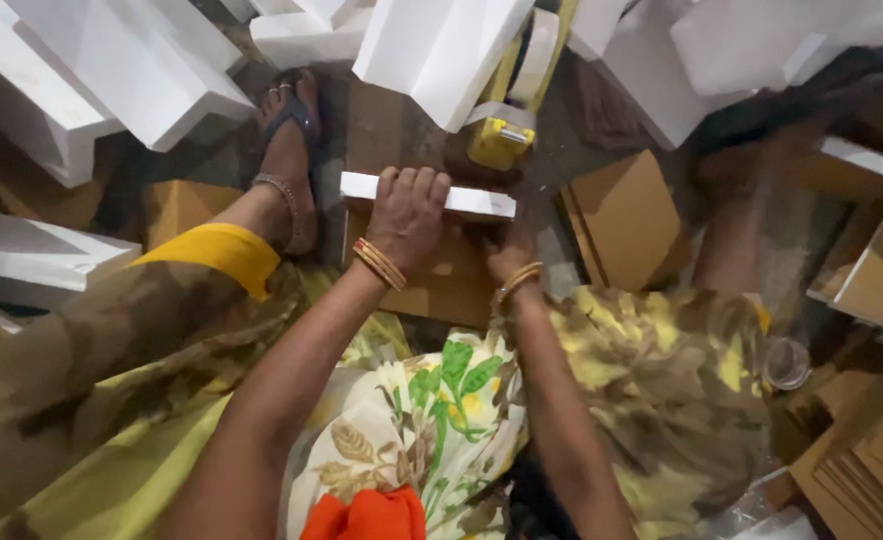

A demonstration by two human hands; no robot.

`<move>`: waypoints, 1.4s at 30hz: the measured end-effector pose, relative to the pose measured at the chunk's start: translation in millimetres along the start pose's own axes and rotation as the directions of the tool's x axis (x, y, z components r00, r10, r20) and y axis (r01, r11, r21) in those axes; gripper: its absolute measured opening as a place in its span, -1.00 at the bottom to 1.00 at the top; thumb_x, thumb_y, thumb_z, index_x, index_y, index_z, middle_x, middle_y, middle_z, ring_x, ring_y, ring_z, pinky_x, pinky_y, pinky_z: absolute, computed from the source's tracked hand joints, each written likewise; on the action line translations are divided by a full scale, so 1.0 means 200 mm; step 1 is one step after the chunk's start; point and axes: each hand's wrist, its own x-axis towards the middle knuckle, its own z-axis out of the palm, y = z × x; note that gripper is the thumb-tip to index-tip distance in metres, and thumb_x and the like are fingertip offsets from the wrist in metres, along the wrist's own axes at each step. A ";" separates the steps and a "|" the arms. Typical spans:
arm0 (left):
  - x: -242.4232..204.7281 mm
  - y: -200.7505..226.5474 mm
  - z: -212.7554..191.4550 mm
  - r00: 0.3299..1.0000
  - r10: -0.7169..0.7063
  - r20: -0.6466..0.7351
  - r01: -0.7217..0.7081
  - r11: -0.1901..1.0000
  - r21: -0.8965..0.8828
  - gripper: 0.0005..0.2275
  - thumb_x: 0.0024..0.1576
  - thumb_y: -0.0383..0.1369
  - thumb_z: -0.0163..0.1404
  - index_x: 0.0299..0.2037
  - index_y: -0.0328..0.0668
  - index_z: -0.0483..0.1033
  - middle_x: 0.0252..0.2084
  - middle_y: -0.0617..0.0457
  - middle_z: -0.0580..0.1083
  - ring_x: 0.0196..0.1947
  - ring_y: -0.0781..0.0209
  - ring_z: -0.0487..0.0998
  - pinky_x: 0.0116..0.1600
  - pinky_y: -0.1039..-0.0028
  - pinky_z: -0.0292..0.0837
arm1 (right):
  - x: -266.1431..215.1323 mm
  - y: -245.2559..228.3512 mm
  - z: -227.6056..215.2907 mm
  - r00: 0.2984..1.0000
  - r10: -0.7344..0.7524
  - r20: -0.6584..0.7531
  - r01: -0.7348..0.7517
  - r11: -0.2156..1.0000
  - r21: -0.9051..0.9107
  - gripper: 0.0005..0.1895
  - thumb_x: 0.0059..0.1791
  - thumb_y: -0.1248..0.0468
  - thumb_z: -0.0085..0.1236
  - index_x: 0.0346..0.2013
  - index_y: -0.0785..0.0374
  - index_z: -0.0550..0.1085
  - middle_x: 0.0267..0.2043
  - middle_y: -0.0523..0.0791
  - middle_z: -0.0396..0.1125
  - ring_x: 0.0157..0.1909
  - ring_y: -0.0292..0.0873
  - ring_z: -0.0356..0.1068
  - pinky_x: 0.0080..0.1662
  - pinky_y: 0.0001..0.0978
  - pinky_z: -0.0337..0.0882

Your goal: The person sits on the floor and repeatedly assembles small cardboard boxes by inserting white foam inserts and sealing the flaps with a tape dispenser. The person handles boxes and foam pieces one at a time, using the tape dispenser to secure each box before moving to the next.

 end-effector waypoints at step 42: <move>0.02 -0.04 0.00 0.996 0.087 -0.009 -0.087 0.991 -0.097 -0.66 0.02 -0.35 -0.02 0.02 -0.26 0.42 -0.10 -0.06 0.42 -0.04 0.01 0.42 0.19 0.16 0.23 | 0.03 0.10 -0.12 0.990 0.118 0.081 -0.126 0.986 0.109 -0.57 -0.09 0.34 0.27 0.04 0.42 0.46 -0.12 0.02 0.51 -0.10 -0.13 0.51 -0.08 -0.27 0.48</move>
